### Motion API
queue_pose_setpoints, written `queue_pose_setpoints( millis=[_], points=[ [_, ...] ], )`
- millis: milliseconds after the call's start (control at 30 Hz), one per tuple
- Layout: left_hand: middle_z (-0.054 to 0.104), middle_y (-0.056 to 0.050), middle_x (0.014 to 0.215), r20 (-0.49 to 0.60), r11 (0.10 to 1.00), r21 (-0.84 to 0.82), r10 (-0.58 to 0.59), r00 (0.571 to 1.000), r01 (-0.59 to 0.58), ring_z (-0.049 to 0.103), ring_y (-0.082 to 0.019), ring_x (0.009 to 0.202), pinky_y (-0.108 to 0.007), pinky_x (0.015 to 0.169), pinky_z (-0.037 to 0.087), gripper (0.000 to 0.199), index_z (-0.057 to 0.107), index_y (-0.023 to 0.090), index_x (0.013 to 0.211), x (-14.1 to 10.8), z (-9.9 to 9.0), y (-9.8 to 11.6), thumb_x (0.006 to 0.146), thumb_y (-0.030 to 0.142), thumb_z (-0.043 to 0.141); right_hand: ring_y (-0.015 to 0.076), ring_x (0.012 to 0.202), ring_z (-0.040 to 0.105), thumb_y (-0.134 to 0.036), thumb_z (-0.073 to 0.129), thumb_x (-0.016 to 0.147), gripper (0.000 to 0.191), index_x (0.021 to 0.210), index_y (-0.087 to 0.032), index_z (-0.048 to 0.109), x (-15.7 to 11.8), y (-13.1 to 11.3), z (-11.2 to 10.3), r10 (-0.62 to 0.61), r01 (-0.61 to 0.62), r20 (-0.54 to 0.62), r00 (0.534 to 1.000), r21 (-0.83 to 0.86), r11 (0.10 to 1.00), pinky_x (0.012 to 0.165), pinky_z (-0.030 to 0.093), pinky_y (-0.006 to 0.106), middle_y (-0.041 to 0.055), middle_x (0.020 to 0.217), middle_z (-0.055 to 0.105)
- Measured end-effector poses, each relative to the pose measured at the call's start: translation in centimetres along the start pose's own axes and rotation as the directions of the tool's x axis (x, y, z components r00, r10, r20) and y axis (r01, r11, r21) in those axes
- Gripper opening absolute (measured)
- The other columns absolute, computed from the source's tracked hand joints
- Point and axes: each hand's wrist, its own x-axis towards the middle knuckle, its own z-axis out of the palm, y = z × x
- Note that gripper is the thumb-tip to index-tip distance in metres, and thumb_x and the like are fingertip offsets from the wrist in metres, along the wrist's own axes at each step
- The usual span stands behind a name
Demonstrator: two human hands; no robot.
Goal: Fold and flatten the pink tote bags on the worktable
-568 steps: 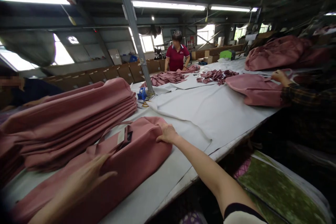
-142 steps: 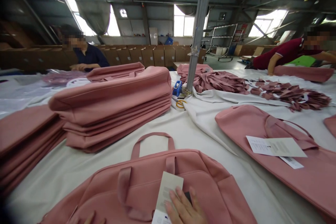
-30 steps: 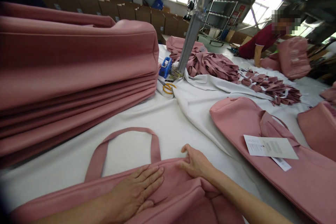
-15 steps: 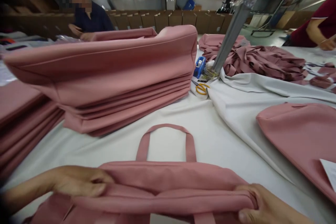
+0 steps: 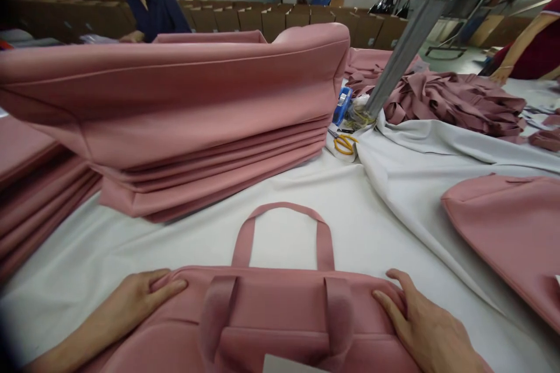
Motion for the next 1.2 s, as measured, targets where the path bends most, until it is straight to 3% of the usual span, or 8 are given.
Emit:
queue_pose_setpoints(
  millis=[133, 267, 433, 600, 700, 833, 1033, 1200],
  points=[
    [0.066, -0.002, 0.09, -0.252, 0.974, 0.171, 0.192, 0.949, -0.151, 0.061, -0.022, 0.088, -0.031, 0.081, 0.047, 0.041, 0.06, 0.022, 0.092, -1.4, -1.0, 1.7, 0.088, 0.059, 0.043, 0.0311, 0.125, 0.047, -0.033, 0.034, 0.092, 0.042, 0.131, -0.033, 0.049, 1.0, -2.1, -0.6, -0.369, 0.346, -0.142, 0.918, -0.166, 0.924, 0.105, 0.032, 0.057, 0.0063, 0.136, 0.052],
    [0.047, -0.006, 0.142, -0.427, 0.902, 0.324, 0.409, 0.807, -0.286, 0.043, -0.028, 0.128, -0.047, 0.109, 0.033, 0.045, 0.045, 0.028, 0.134, -1.3, 0.8, 3.8, 0.094, 0.047, 0.035, 0.0353, 0.133, 0.035, -0.036, 0.037, 0.095, 0.048, 0.143, -0.031, 0.037, 2.0, -4.9, 1.7, -0.5, 0.481, -0.031, 0.866, -0.229, 0.847, 0.103, 0.026, 0.067, 0.0076, 0.146, 0.039],
    [0.031, -0.003, 0.153, -0.227, 0.832, 0.476, 0.429, 0.874, -0.285, 0.033, -0.033, 0.136, -0.056, 0.106, 0.035, 0.047, 0.036, 0.038, 0.142, 0.4, 3.8, 3.9, 0.095, 0.045, 0.037, 0.0313, 0.129, 0.043, -0.04, 0.037, 0.096, 0.046, 0.141, -0.034, 0.038, 2.5, -5.3, 4.2, -0.434, 0.436, 0.071, 0.898, -0.02, 0.9, 0.104, 0.032, 0.064, 0.0049, 0.142, 0.046],
    [0.042, -0.005, 0.147, -0.226, 0.901, 0.279, 0.398, 0.889, -0.332, 0.03, -0.028, 0.138, -0.054, 0.112, 0.028, 0.043, 0.048, 0.03, 0.135, 0.2, 1.2, 6.5, 0.099, 0.042, 0.027, 0.0239, 0.107, 0.06, -0.038, 0.035, 0.098, 0.036, 0.127, -0.024, 0.052, 5.3, -5.8, 2.1, -0.314, 0.332, -0.113, 0.943, 0.221, 0.917, 0.089, 0.052, 0.04, 0.0081, 0.121, 0.062],
    [0.051, -0.007, 0.137, -0.179, 0.877, 0.08, 0.481, 0.858, -0.474, 0.045, -0.022, 0.127, -0.038, 0.109, 0.037, 0.043, 0.048, 0.026, 0.133, -0.2, -0.2, 11.0, 0.097, 0.046, 0.035, 0.0199, 0.09, 0.063, -0.034, 0.041, 0.097, 0.029, 0.119, -0.021, 0.055, 8.9, -8.8, 0.6, -0.403, 0.439, -0.175, 0.898, 0.318, 0.84, 0.076, 0.054, 0.032, 0.0086, 0.112, 0.063],
    [0.061, -0.01, 0.12, 0.203, 0.812, 0.067, 0.557, 0.805, -0.579, 0.061, -0.026, 0.106, -0.037, 0.092, 0.049, 0.053, 0.053, 0.022, 0.126, 1.8, 0.3, 16.1, 0.085, 0.055, 0.054, 0.02, 0.1, 0.06, -0.024, 0.044, 0.097, 0.023, 0.117, -0.019, 0.053, 13.9, -14.0, 1.0, -0.576, 0.57, 0.022, 0.817, 0.116, 0.813, 0.087, 0.049, 0.031, 0.0092, 0.113, 0.059],
    [0.071, -0.012, 0.1, 0.659, 0.778, 0.196, 0.346, 0.667, -0.597, 0.067, -0.03, 0.087, -0.036, 0.069, 0.053, 0.057, 0.067, 0.017, 0.108, 5.2, 0.5, 18.6, 0.077, 0.064, 0.057, 0.0228, 0.078, 0.064, -0.02, 0.04, 0.097, 0.021, 0.112, -0.014, 0.054, 17.5, -17.8, 3.4, -0.508, 0.55, 0.237, 0.828, -0.17, 0.818, 0.067, 0.049, 0.031, 0.0126, 0.101, 0.057],
    [0.071, -0.012, 0.085, 0.436, 0.684, 0.264, 0.544, 0.717, -0.68, 0.067, -0.03, 0.078, -0.036, 0.065, 0.052, 0.04, 0.071, 0.016, 0.091, -0.7, -1.4, 19.8, 0.076, 0.052, 0.064, 0.0262, 0.084, 0.064, -0.019, 0.038, 0.095, 0.022, 0.104, -0.013, 0.058, 16.8, -18.5, 2.7, -0.495, 0.568, 0.324, 0.806, -0.191, 0.801, 0.072, 0.047, 0.033, 0.0155, 0.098, 0.06]
  ],
)
